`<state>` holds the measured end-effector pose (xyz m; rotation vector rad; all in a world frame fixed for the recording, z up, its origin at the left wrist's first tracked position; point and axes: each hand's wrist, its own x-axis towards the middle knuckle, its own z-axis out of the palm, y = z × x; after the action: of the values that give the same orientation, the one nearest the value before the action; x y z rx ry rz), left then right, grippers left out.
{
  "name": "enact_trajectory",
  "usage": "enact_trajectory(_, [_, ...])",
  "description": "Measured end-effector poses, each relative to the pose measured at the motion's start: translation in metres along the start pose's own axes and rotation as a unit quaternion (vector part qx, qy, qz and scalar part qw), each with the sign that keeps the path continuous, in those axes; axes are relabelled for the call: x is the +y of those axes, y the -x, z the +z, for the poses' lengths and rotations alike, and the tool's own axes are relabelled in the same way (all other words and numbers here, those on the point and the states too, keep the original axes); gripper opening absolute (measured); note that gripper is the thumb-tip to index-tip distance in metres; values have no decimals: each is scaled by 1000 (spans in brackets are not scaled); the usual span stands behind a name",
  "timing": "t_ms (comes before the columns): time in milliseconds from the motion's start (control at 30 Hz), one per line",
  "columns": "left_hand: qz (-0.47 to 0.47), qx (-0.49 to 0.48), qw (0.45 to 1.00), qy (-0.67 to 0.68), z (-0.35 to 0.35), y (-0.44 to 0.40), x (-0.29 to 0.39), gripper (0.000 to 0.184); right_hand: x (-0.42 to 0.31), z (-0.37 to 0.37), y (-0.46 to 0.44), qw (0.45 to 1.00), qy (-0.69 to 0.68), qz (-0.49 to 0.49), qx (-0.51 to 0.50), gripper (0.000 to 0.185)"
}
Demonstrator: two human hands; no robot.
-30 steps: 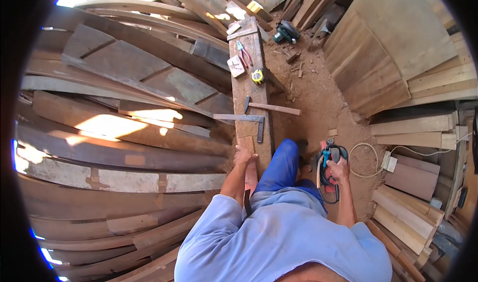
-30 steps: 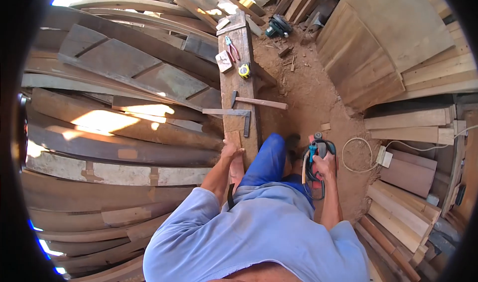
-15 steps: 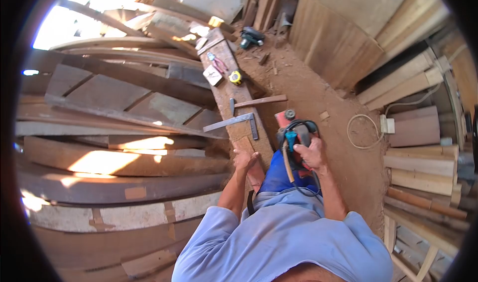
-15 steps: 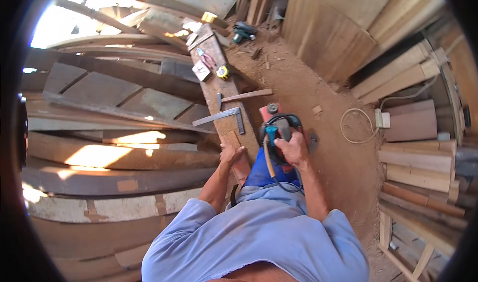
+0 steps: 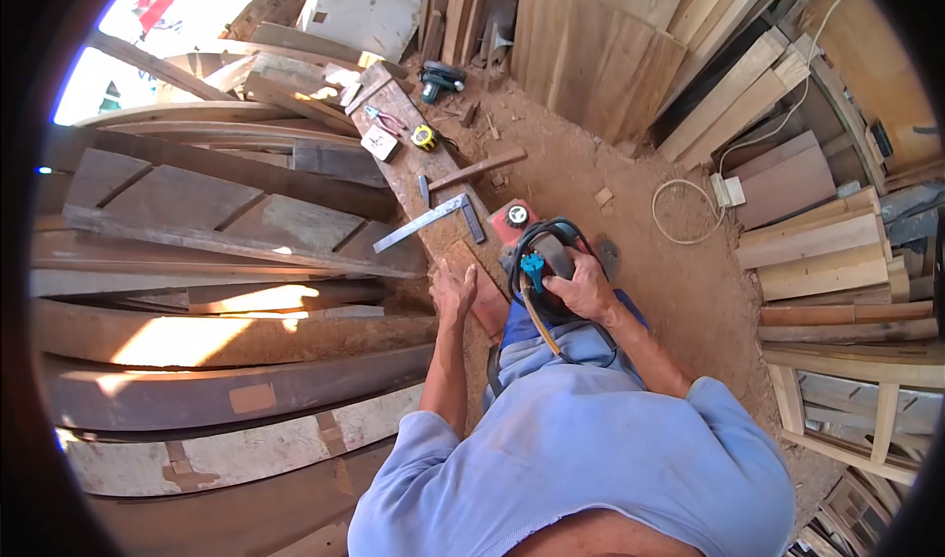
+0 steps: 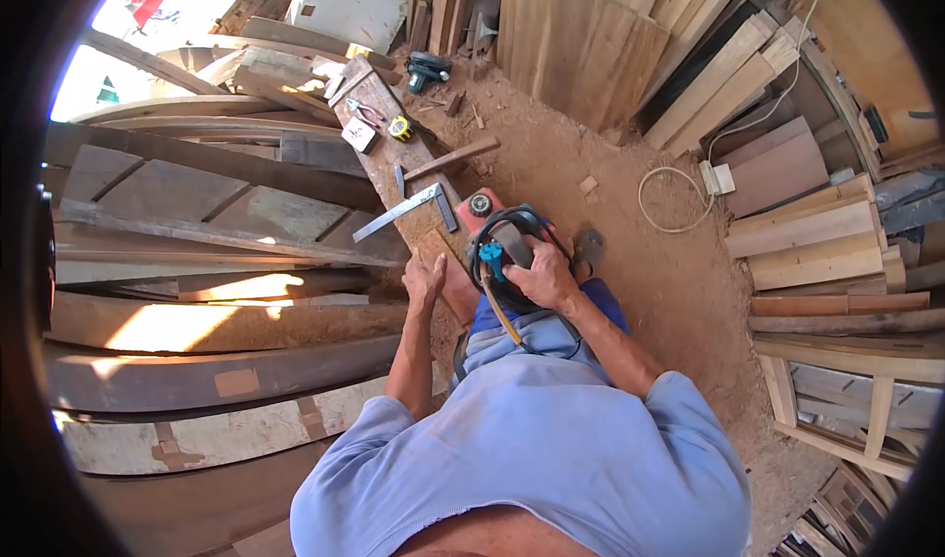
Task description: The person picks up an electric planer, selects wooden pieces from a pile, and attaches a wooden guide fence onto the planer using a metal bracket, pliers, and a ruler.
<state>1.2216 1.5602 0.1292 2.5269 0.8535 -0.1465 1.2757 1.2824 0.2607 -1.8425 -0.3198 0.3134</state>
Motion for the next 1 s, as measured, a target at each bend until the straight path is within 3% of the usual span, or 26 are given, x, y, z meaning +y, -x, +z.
enact_trajectory(33, [8, 15, 995, 96, -9, 6, 11, 76, -1, 2, 2, 1000, 10, -18, 19, 36])
enact_trajectory(67, [12, 22, 995, 101, -12, 7, 18, 76, -1, 3, 5, 999, 12, -26, 19, 36])
enact_trajectory(133, [67, -123, 914, 380, -22, 8, 30, 60, -2, 9, 10, 999, -10, 36, 17, 38])
enact_trajectory(167, [69, -171, 893, 411, -36, 16, 46, 48, -8, 10, 11, 999, -9, 32, 19, 38])
enact_trajectory(300, [194, -226, 859, 416, -69, 40, 84, 48, -23, 13, 14, 1000, 2, 7, 9, 47])
enact_trajectory(367, [273, -200, 887, 315, -68, 39, 90, 58, -17, 17, 12, 1000, 25, 5, 3, 51])
enact_trajectory(400, [275, -195, 886, 318, -68, 41, 90, 58, -13, 20, 9, 999, 42, -4, 9, 53])
enact_trajectory(467, [193, -244, 856, 414, -70, 47, 91, 60, -15, 21, 6, 998, 61, -18, 17, 55])
enact_trajectory(567, [127, -215, 859, 446, -74, 55, 104, 55, -34, 16, 2, 998, 53, 36, -23, 56])
enact_trajectory(633, [162, -219, 874, 401, -56, 41, 96, 58, -42, 16, 6, 988, 48, 132, -64, 53])
enact_trajectory(667, [197, -227, 886, 353, -51, 33, 96, 61, -40, 16, 7, 989, 51, 124, -62, 53])
enact_trajectory(700, [162, -272, 874, 368, -96, 58, 113, 64, -31, 17, 10, 993, 42, 96, -51, 51])
enact_trajectory(767, [171, -275, 853, 409, -96, 61, 113, 56, -6, 20, 8, 998, 13, 42, -36, 49])
enact_trajectory(933, [123, -307, 839, 433, -80, 57, 100, 51, -14, 19, 12, 997, 3, 52, -60, 52])
enact_trajectory(1000, [159, -295, 792, 511, -76, 64, 106, 53, -5, 14, 11, 996, 27, 54, -68, 55])
